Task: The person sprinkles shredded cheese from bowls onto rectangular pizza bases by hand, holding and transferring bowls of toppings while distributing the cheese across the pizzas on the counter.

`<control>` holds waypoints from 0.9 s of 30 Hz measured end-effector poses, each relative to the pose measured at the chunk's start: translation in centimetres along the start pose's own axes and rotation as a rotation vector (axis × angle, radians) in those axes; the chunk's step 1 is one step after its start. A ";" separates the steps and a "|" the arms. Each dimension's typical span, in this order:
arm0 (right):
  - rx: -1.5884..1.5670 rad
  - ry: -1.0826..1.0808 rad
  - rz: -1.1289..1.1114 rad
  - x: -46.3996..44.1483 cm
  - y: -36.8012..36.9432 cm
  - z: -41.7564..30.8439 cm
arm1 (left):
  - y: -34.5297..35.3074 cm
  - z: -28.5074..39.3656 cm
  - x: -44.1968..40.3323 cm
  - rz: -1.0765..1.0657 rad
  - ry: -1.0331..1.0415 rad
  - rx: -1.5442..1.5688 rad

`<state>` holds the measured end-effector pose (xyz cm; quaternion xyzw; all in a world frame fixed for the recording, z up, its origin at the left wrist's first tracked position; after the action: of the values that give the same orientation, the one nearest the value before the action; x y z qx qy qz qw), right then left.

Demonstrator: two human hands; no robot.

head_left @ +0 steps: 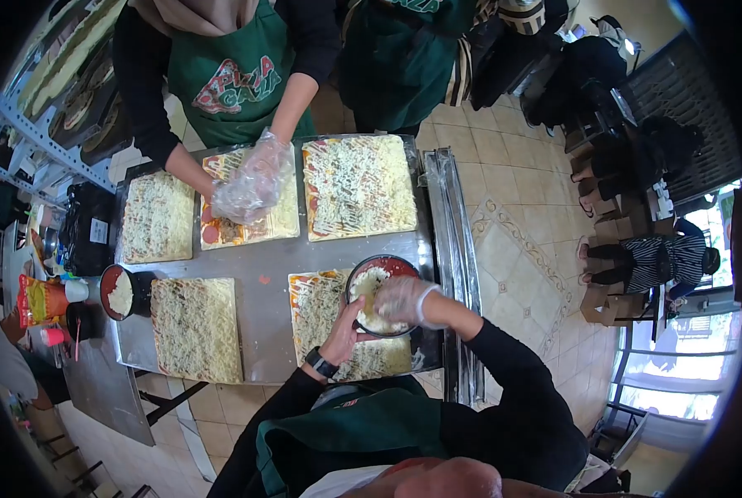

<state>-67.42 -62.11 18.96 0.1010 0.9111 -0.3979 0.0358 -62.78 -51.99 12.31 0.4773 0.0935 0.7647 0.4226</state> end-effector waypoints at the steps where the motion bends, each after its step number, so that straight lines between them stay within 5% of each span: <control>1: -0.116 0.118 -0.044 -1.0 -1.0 0.9 | 0.0 0.1 -0.6 0.006 0.000 -0.007; 4: -0.627 0.419 0.080 -2.6 -4.9 3.0 | 0.2 0.6 -1.9 0.006 -0.012 -0.004; 9: -0.579 0.702 0.196 -4.1 -7.8 11.8 | -0.1 0.6 -3.0 -0.036 -0.023 0.109; 12: 0.574 0.452 -0.040 -6.9 -7.6 16.3 | -0.3 0.9 -2.5 0.012 -0.031 0.088; 18: 0.703 0.562 0.031 -12.3 -9.7 21.9 | -1.3 1.1 -1.6 0.073 -0.022 0.113; 21: 0.918 0.290 -0.041 -14.4 -8.8 27.2 | -1.1 1.8 -0.7 0.074 -0.023 0.177; 24: 0.786 0.431 -0.110 -15.3 -9.4 27.2 | -1.1 1.9 -0.3 0.060 -0.034 0.203; 27: 0.655 0.242 -0.027 -16.6 -7.9 28.2 | -1.5 1.7 0.0 0.063 -0.040 0.211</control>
<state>-53.27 -90.59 7.85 0.1416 0.7338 -0.6549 -0.1123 -60.58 -51.47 12.41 0.5372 0.1500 0.7537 0.3477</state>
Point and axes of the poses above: each hand's wrist, its own x-axis away from the middle knuckle, its own y-axis out of the palm, z = x × y, the point moved 7 cm from there along -x, towards the middle knuckle, and after that the axes turned 11 degrees about z, right-handed, at the moved point
